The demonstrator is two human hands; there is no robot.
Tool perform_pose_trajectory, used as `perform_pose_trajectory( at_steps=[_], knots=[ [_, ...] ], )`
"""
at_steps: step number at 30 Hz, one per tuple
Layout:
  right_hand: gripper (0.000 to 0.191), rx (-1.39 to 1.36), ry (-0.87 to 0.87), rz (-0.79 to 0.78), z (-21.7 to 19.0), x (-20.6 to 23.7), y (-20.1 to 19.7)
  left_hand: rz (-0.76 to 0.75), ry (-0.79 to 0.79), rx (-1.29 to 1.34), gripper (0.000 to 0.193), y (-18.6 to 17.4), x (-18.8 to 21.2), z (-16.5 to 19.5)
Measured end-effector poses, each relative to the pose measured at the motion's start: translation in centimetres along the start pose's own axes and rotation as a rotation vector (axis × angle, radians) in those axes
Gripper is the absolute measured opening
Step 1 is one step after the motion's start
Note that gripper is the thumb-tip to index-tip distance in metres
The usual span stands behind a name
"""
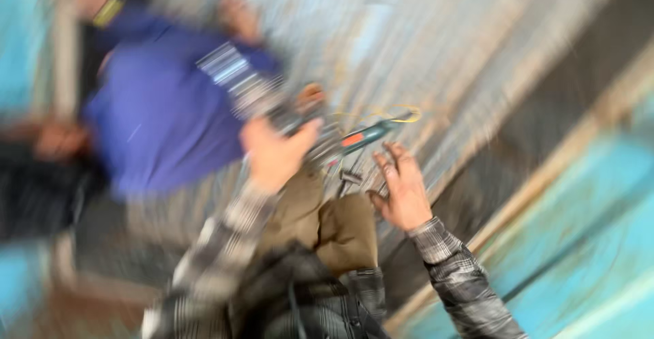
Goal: The person sits on a corrugated metal floor and uses a corded electric drill to make holes in the metal surface. They repeatedly position the drill, operate it, and clear debris from the holes.
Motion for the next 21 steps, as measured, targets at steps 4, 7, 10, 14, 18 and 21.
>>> perform_pose_trajectory(
  at_steps=[4, 7, 10, 14, 18, 21],
  knots=[
    [0.095, 0.192, -0.12, -0.277, 1.4, -7.8, 3.0, 0.029, -0.14, 0.197, 0.037, -0.4, -5.1, -2.2],
    [0.095, 0.26, -0.175, -0.331, 2.7, -10.9, 3.5, 0.106, -0.225, 0.234, 0.039, -0.8, -7.4, -2.9],
    [0.096, 0.284, -0.284, -0.339, 2.8, -14.5, 3.6, 0.199, -0.307, 0.277, 0.039, -2.3, -9.2, -4.1],
    [0.092, 0.321, -0.406, -0.424, 5.3, -19.6, 3.7, 0.355, -0.484, 0.29, 0.036, -1.3, -11.8, -8.4],
    [0.075, 0.464, -0.461, -0.636, 6.5, -26.1, 6.8, 0.413, -0.649, 0.557, 0.036, 1.4, -15.7, -14.7],
    [0.076, 0.536, -0.402, -0.688, 7.3, -29.4, 9.4, 0.472, -0.715, 0.551, 0.036, 1.6, -18.9, -20.2]
  ],
)
Point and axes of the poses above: each hand's wrist, its own x-axis away from the middle knuckle, its own y-axis out of the palm, z = x × y, the point moved 9 cm from there along -x, towards the middle knuckle, and after that the axes turned 12 degrees about -x, right-handed, at the moved point
